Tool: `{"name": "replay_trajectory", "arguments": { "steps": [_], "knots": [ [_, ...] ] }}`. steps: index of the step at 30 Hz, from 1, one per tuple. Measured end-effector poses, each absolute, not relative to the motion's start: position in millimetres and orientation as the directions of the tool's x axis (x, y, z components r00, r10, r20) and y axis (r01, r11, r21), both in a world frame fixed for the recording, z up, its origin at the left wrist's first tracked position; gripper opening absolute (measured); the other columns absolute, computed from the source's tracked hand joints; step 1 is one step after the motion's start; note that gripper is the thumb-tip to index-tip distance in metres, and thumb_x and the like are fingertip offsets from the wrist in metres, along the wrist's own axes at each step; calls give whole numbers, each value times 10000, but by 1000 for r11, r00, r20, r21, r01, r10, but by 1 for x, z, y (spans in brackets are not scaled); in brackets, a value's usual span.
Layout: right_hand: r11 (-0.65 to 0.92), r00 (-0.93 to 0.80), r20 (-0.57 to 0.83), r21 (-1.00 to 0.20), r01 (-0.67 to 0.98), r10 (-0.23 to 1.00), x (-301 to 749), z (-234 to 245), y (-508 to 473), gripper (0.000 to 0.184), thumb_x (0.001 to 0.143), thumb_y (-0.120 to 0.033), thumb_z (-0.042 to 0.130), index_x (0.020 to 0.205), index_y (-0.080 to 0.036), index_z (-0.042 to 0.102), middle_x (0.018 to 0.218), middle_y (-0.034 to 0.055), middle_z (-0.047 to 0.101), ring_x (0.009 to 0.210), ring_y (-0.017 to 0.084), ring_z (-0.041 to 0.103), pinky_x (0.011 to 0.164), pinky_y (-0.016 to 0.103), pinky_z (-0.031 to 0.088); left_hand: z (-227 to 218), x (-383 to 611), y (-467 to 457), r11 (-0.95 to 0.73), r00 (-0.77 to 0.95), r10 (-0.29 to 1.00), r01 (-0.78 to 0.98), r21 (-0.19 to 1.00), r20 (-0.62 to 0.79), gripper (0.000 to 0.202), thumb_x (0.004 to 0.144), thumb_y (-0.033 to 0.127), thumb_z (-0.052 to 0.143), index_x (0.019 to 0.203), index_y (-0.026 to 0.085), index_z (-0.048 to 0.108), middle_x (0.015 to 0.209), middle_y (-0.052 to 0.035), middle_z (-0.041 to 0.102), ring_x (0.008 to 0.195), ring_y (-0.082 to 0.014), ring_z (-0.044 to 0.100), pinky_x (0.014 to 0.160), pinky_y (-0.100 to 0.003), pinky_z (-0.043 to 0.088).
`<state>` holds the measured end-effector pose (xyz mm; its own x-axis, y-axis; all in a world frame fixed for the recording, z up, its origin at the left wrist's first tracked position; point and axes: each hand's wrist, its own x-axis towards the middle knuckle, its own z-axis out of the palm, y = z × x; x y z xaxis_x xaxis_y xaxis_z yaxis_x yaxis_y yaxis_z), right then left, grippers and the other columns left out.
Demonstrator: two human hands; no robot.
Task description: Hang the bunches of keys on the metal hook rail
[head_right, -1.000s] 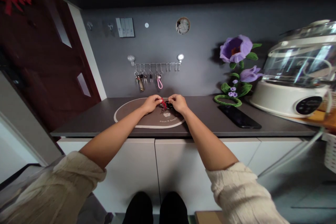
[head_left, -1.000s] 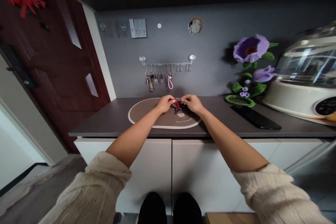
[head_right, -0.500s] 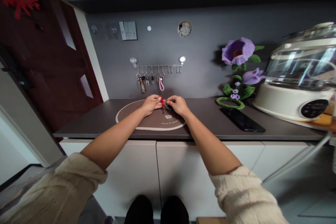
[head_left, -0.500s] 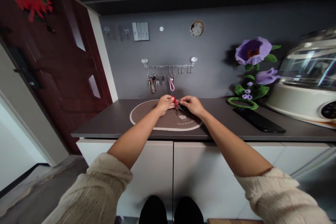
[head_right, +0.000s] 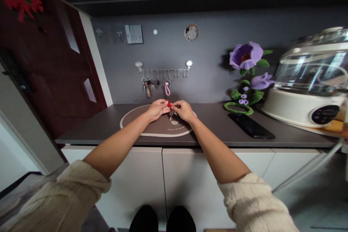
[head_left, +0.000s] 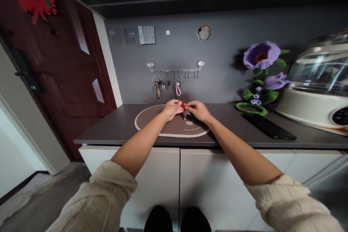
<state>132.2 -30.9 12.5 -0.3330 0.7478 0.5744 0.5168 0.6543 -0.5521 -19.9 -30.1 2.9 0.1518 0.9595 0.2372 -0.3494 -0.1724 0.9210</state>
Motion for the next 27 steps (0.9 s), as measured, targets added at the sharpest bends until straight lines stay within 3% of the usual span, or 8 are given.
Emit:
{"name": "replay_trajectory", "arguments": {
  "steps": [5,15,21,27],
  "knots": [
    [645,-343,547,-628,435,763,132,15,-33,244,682,-375,538,721,-154,634,692,20,624,604,104,517,615,221,385,4,-20,-31,-173,149,958,-374,911,244,136,730,194,567,790,137,459,691,-15,592,643,-89,590,807,-353,433],
    [480,-198,458,-873,83,867,130,17,-34,164,609,-280,548,702,-145,549,664,6,589,579,82,508,599,213,406,5,-21,-32,-167,164,954,-403,900,251,122,740,183,551,803,145,454,765,-36,612,700,-101,598,830,-361,420],
    [426,-172,431,-902,-68,886,131,20,-34,155,617,-276,556,712,-154,541,607,-14,560,521,63,480,556,200,398,5,-20,-35,-181,182,944,-416,891,277,104,717,150,570,781,138,489,800,-40,618,744,-92,592,877,-368,385],
    [404,-166,435,-894,-192,885,135,22,-31,156,639,-278,579,737,-158,564,757,19,607,645,77,547,581,182,406,2,-19,-34,-165,237,930,-410,897,280,140,658,112,616,762,133,526,761,-21,617,765,-87,580,903,-358,365]
  ]
}}
